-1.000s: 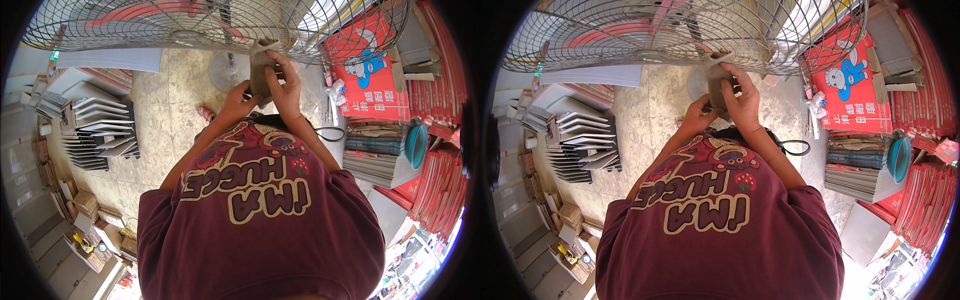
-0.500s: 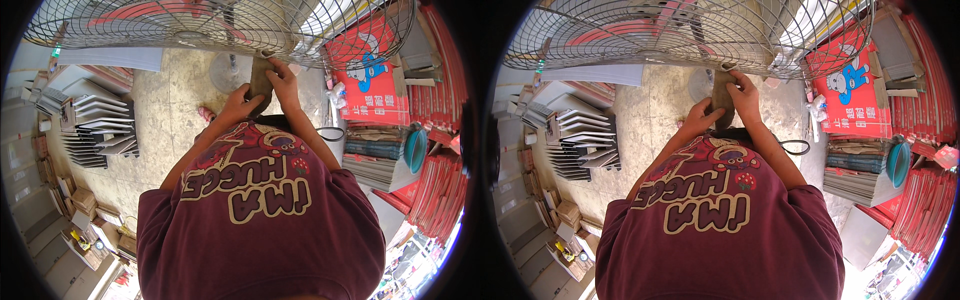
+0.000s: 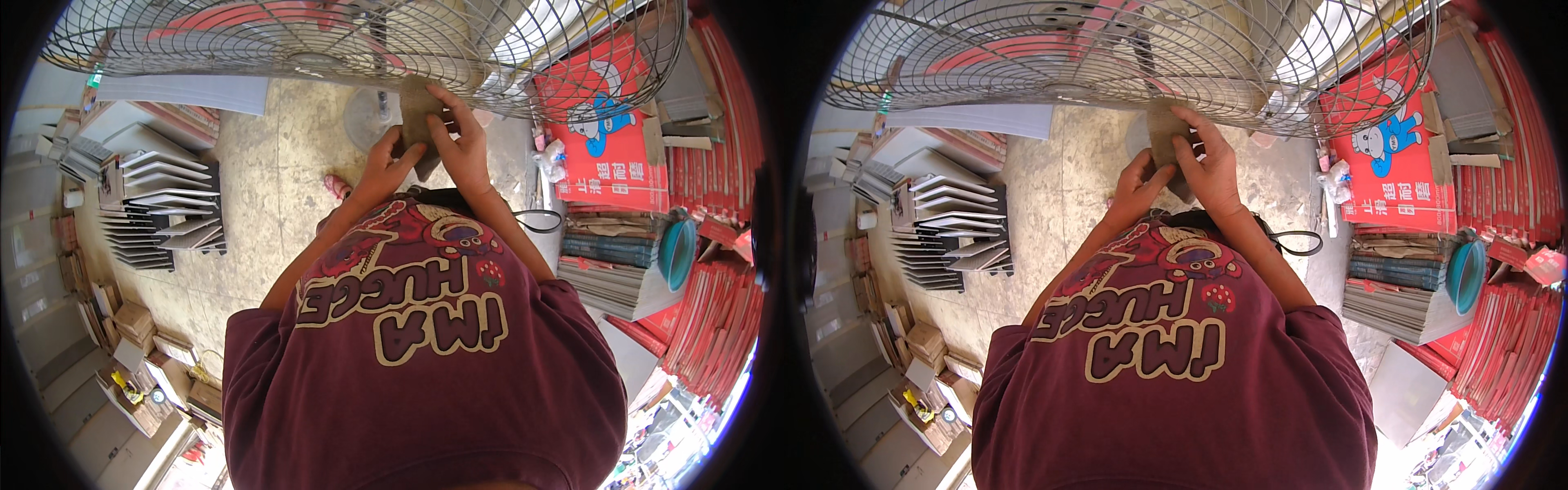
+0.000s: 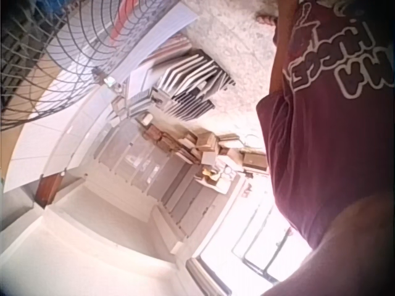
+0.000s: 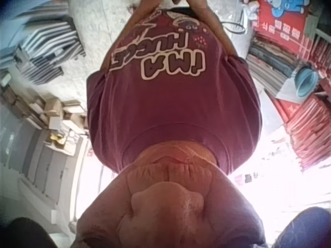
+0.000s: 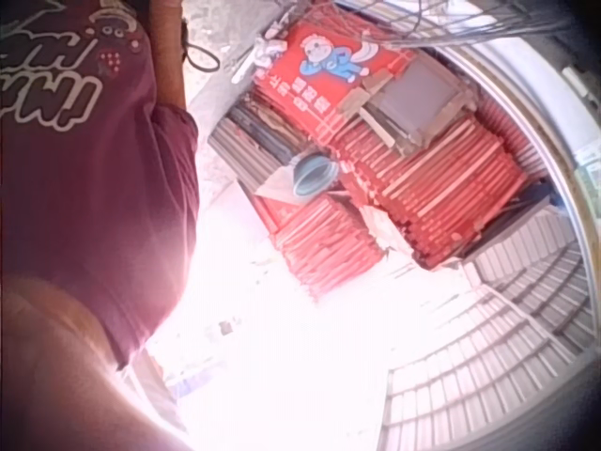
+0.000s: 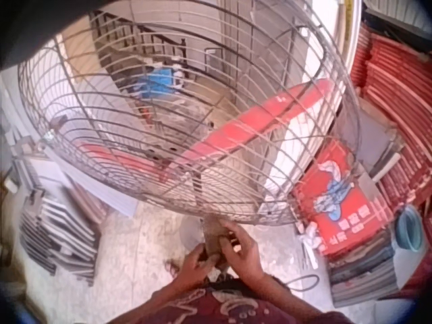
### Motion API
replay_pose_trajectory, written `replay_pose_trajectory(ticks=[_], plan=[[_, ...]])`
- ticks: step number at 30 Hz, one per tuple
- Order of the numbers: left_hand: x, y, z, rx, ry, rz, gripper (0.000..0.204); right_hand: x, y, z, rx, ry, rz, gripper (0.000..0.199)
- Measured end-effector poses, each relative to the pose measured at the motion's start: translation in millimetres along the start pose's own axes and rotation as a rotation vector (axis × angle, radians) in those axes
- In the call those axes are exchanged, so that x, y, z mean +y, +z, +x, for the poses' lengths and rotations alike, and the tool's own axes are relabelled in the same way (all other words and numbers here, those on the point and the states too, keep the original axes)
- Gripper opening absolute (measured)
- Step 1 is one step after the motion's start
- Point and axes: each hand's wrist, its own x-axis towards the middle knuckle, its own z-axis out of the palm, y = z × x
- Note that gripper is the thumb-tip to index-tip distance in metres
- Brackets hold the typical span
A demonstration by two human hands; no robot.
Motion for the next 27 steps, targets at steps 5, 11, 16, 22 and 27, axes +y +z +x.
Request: replay_pose_trajectory(ticks=[5,11,16,22,27], plan=[[13,-1,-2,0.069,0.129,0.014,0.025,-12,6,6,-0.035,-0.424,-0.18,0.035],[2,-8,-1,0.111,0.108,-0.039,0.022,-3,20,11,-0.035,-0.136,-0.184,0.034],[-1,-17,-2,0.109,0.021,0.055,0.02,8,22,12,-0.05,-0.01,-0.082,0.035],[4,-13,-5,0.15,-0.024,-0.06,0.021,17,23,8,-0.083,0.098,-0.016,0.038],[2,-16,-2,0.237,-0.053,-0.261,0.027,17,23,1,-0.154,0.137,-0.04,0.038]])
